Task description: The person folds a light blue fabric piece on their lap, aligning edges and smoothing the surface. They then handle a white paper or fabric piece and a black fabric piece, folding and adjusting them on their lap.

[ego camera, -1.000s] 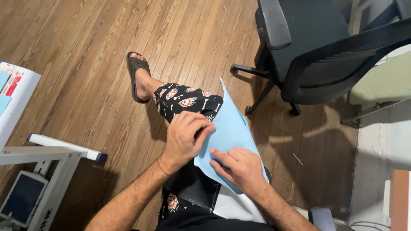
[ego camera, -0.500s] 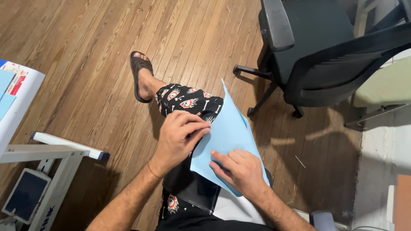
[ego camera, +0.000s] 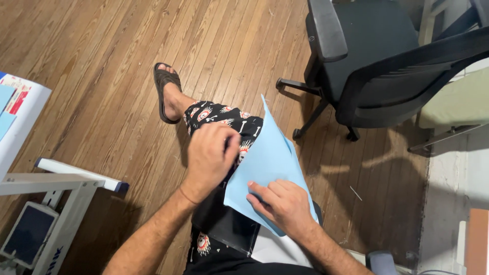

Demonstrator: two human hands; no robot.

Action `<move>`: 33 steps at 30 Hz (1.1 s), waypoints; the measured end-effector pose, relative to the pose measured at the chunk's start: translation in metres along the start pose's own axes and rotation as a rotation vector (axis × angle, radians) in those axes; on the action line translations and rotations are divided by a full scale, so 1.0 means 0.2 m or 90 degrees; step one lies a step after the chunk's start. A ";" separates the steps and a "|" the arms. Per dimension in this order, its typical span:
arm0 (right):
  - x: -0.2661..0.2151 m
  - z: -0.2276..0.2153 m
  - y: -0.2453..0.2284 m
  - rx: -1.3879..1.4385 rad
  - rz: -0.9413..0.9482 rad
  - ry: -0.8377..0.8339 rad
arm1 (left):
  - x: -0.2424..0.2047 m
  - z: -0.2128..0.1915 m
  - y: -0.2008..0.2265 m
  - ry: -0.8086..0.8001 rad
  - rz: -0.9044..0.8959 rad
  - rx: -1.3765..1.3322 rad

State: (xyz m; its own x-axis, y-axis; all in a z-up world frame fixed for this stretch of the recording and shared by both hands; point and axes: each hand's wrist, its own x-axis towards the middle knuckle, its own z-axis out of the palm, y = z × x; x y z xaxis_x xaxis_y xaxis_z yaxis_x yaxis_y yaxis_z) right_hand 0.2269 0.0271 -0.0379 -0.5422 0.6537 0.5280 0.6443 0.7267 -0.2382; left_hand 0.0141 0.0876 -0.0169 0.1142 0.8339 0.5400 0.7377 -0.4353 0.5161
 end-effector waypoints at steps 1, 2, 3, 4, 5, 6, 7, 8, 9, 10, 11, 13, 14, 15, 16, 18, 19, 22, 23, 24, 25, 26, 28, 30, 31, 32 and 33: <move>0.00 0.00 0.00 0.008 -0.001 0.004 | 0.00 -0.01 -0.02 0.013 -0.058 0.001; 0.00 0.00 0.00 0.006 0.001 0.006 | 0.02 -0.03 0.01 0.012 -0.055 0.000; -0.01 0.00 0.00 0.012 -0.003 0.005 | 0.02 -0.05 0.04 -0.004 -0.064 -0.067; -0.01 0.00 -0.01 0.019 -0.006 0.004 | 0.03 -0.07 0.07 -0.021 -0.073 -0.133; -0.01 0.00 -0.03 0.021 -0.007 0.003 | 0.02 -0.06 0.09 -0.020 -0.075 -0.132; -0.01 -0.01 -0.05 0.053 0.017 -0.016 | 0.00 -0.05 0.11 -0.050 -0.123 -0.148; -0.01 -0.02 -0.06 0.085 0.040 -0.035 | -0.01 -0.04 0.14 -0.079 -0.172 -0.165; -0.02 -0.02 -0.07 0.087 0.037 -0.037 | -0.02 -0.05 0.15 -0.076 -0.175 -0.165; -0.03 -0.03 -0.07 0.173 0.090 -0.061 | -0.02 -0.06 0.16 -0.126 -0.321 -0.230; -0.03 -0.03 -0.07 0.259 0.143 -0.085 | -0.02 -0.06 0.17 -0.178 -0.466 -0.296; -0.04 -0.05 -0.03 0.258 0.143 -0.088 | -0.03 -0.04 0.16 -0.177 -0.468 -0.298; -0.05 -0.08 0.03 0.315 0.362 -0.079 | -0.08 -0.02 0.13 -0.186 -0.550 -0.389; 0.02 -0.10 0.05 0.317 0.362 -0.085 | -0.11 -0.01 0.13 -0.184 -0.557 -0.390; 0.10 -0.13 0.08 0.243 0.278 -0.020 | -0.12 0.01 0.12 -0.160 -0.547 -0.401; 0.17 -0.16 0.11 0.169 0.194 0.045 | -0.13 0.02 0.12 -0.137 -0.538 -0.413; 0.20 -0.09 0.14 0.112 0.168 0.070 | -0.09 -0.02 0.14 -0.144 -0.536 -0.403; 0.21 -0.05 0.15 0.062 0.148 0.093 | -0.09 -0.05 0.15 -0.156 -0.539 -0.387; 0.20 0.03 0.17 0.066 0.195 0.069 | -0.12 -0.03 0.10 -0.109 -0.401 -0.288; 0.20 0.04 0.16 0.069 0.193 0.066 | -0.11 -0.04 0.08 -0.107 -0.405 -0.288; 0.21 0.04 0.17 0.067 0.204 0.067 | -0.10 -0.04 0.07 -0.073 -0.315 -0.299; 0.20 0.04 0.16 0.065 0.220 0.066 | -0.10 -0.05 0.06 -0.045 -0.227 -0.312; 0.18 0.05 0.15 0.067 0.223 0.061 | -0.11 -0.05 0.07 -0.048 -0.232 -0.313; 0.17 0.06 0.16 0.083 0.236 0.060 | -0.09 -0.04 0.07 0.012 -0.240 -0.306; 0.18 0.06 0.16 0.085 0.246 0.054 | -0.08 -0.03 0.07 0.034 -0.212 -0.274; 0.17 0.06 0.15 0.088 0.257 0.043 | -0.08 -0.03 0.08 0.056 -0.188 -0.244; 0.16 0.06 0.14 0.089 0.258 0.042 | -0.09 -0.02 0.07 0.055 -0.190 -0.244; 0.16 0.07 0.14 0.067 0.244 0.051 | -0.10 0.00 0.07 0.063 -0.162 -0.211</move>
State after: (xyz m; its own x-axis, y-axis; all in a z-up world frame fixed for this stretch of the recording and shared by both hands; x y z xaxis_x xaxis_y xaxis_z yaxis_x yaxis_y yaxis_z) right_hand 0.2205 0.0716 -0.0391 -0.2271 0.8662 0.4451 0.7309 0.4536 -0.5100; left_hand 0.0216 0.0653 -0.0208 -0.1203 0.8990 0.4212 0.4787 -0.3191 0.8179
